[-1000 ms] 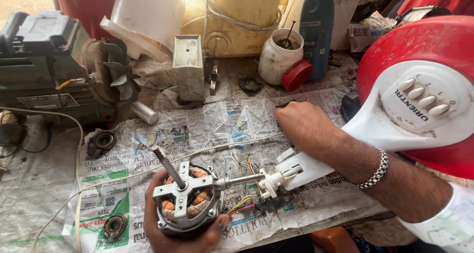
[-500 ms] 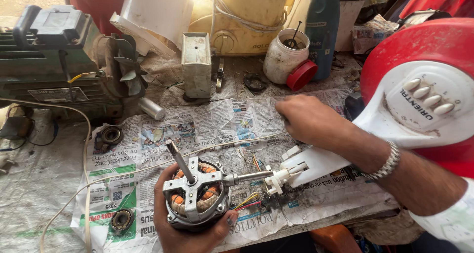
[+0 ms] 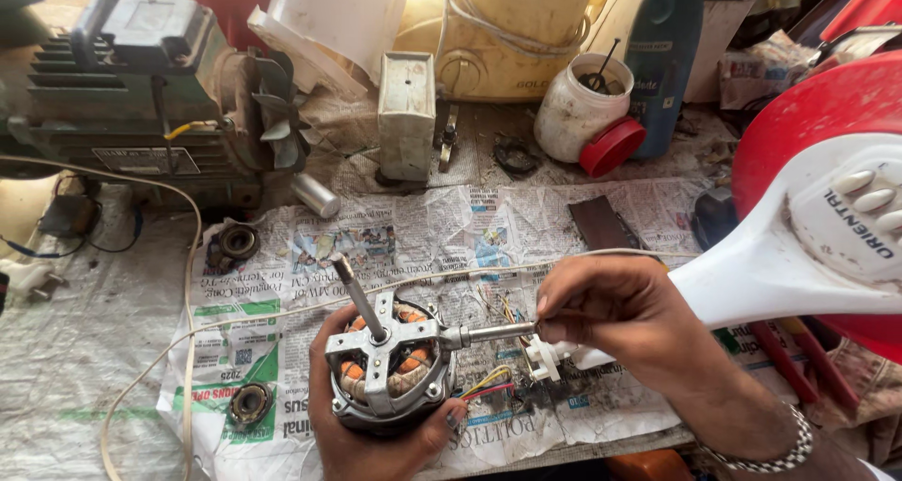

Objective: The person assembles a ceiling fan motor into its housing, aligns the shaft, and secures it with a screw. They then connect multiple colored wires to the motor terminals and tighten the connections with a screwdriver.

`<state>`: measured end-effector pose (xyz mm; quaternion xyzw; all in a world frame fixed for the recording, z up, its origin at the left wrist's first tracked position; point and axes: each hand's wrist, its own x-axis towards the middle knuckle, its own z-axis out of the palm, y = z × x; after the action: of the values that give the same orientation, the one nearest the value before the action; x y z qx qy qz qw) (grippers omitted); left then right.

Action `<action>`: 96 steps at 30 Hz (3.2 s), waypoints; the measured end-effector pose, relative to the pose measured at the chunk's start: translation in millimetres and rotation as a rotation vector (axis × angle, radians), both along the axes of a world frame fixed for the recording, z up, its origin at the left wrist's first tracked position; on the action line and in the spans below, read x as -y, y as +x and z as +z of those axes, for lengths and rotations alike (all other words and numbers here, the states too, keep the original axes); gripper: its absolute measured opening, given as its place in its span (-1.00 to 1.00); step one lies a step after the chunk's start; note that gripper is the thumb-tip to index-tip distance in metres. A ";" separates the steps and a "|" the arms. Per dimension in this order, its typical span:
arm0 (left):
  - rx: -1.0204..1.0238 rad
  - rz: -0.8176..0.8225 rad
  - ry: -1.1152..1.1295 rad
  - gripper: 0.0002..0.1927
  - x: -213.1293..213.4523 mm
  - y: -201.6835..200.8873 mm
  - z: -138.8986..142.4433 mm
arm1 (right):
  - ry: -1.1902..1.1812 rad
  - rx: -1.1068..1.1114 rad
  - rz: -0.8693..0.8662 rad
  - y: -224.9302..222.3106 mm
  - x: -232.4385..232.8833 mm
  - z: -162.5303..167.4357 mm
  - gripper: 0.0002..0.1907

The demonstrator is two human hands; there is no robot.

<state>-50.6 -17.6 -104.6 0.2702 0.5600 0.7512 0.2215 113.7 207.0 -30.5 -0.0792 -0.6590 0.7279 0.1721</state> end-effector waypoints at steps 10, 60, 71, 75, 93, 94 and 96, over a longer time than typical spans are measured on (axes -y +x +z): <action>0.029 -0.031 0.026 0.15 48.6 -15.5 -0.8 | 0.428 0.029 -0.077 -21.7 62.2 11.3 -0.72; 0.061 -0.065 -0.015 0.20 16.4 12.4 9.1 | 1.406 0.289 -0.111 35.7 17.4 51.9 -0.36; 0.006 0.062 0.082 0.23 21.8 16.0 -9.6 | 1.532 0.486 0.009 46.2 34.7 0.2 -0.10; 0.012 0.062 0.134 0.23 25.6 17.2 -11.1 | 1.483 0.368 0.044 35.8 35.0 10.7 -0.06; 0.200 0.011 0.175 0.19 25.9 22.9 15.1 | 1.225 0.572 0.138 12.0 36.7 18.7 0.00; 0.204 0.038 0.172 0.19 23.9 24.5 17.3 | 1.246 0.509 0.119 14.2 35.2 20.0 0.01; 0.213 0.064 0.169 0.21 23.8 26.4 22.3 | 1.106 0.633 0.047 18.3 32.9 24.5 -0.07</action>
<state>-24.2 -41.3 -82.3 0.1887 0.4765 0.8268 0.2318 131.9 174.1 -6.0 -0.1753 -0.9580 0.2249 -0.0314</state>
